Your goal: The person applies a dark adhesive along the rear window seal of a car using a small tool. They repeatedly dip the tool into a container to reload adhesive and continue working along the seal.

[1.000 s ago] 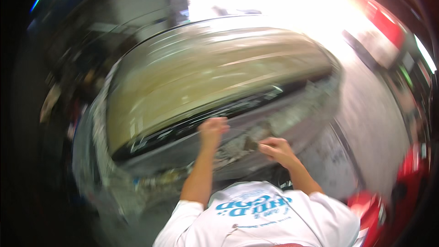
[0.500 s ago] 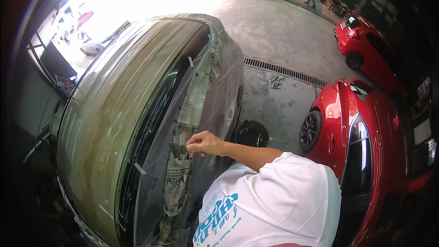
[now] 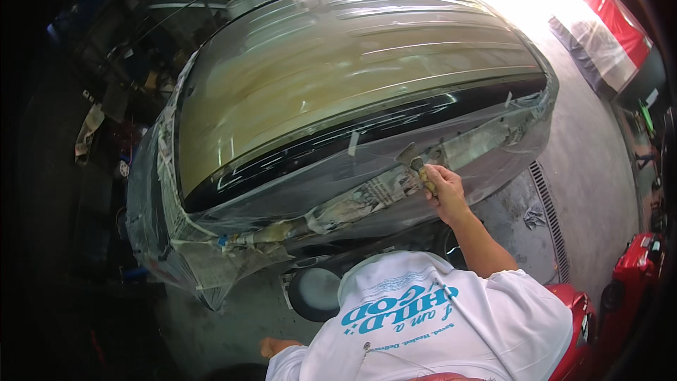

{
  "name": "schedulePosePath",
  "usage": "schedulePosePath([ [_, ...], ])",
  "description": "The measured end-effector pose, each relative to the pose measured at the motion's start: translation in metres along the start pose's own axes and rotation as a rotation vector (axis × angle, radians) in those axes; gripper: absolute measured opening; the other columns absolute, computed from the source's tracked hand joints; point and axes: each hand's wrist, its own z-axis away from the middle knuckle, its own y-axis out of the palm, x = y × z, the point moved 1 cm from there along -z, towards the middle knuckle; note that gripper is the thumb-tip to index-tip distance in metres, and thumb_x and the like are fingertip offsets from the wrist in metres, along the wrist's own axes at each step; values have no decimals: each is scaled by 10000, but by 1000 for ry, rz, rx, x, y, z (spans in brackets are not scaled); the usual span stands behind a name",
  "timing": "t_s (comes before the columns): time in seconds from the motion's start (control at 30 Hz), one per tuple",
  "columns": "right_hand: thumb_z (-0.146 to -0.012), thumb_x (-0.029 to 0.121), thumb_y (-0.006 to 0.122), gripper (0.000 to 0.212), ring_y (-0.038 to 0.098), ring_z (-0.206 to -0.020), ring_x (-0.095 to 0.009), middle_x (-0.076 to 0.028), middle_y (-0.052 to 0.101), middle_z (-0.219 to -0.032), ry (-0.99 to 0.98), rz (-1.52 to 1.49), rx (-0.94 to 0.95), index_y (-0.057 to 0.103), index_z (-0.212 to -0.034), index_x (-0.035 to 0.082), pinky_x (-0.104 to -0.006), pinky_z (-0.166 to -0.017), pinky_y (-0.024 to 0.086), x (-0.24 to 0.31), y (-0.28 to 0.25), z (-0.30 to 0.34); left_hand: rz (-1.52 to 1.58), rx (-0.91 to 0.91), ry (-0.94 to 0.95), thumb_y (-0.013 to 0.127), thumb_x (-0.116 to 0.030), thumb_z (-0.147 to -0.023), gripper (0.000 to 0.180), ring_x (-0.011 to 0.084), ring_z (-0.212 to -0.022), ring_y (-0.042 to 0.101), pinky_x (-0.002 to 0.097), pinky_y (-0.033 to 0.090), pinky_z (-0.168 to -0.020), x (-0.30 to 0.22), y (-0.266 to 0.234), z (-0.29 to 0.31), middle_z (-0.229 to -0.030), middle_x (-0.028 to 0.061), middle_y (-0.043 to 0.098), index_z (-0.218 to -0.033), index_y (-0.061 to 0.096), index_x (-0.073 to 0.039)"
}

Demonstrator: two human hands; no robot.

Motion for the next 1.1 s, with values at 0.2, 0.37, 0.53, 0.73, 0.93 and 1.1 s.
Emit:
schedulePosePath([
  [0.2, -1069, 287, 702, 293, 573, -613, -68, -14, 671, -904, 3, 52, 86, 705, -1200, 24, -189, -471, 353, -4, 37, -3, -67, 7, -81, 724, -250, -988, 320, 273, -1069, 696, 351, 550, -840, -9, -13, -23, -1216, 159, 720, -1196, 735, -6],
  [0.37, -1081, 299, 675, 288, 573, -616, -73, -17, 674, -932, -28, 10, 104, 695, -1212, 43, -199, -469, 369, -8, 56, -1, -76, 2, -43, 730, -261, -980, 346, 306, -1138, 718, 370, 568, -879, -49, -18, -33, -1271, 183, 729, -1219, 741, -10],
  [0.53, -1125, 336, 570, 338, 606, -671, -96, -33, 685, -1018, -55, -235, 22, 630, -1326, 71, -232, -504, 418, 0, 48, -5, -79, -58, -22, 736, -271, -972, 373, 340, -1207, 739, 390, 587, -919, -85, -14, -42, -1327, 207, 739, -1242, 747, -14],
  [0.73, -1122, 265, 508, 366, 639, -778, -118, -43, 669, -1059, -185, -281, -97, 521, -1445, 93, -252, -565, 485, 12, 21, -5, -136, -110, 154, 775, -332, -928, 961, 438, -1321, 647, 526, 494, -1117, -126, 4, -60, -1476, 226, 642, -1684, 188, -246],
  [0.93, -1092, 233, 548, 381, 640, -803, -131, -45, 644, -1002, -334, 22, 21, 517, -1446, 95, -260, -605, 507, 20, 23, -41, 567, -512, 1032, 779, -111, -909, 876, 442, -1448, 507, 515, 400, -1194, -296, -12, 42, -1603, 265, 488, -1659, 329, -61],
  [1.1, -1034, 228, 624, 426, 662, -789, -180, -60, 665, -943, -396, 535, -19, 560, -1419, 58, -324, -669, 530, 30, 60, -112, 833, -419, 1471, 725, -119, -931, 521, 385, -1286, 606, 472, 464, -1106, -448, -23, 183, -1440, 185, 632, -1419, 571, -19],
])
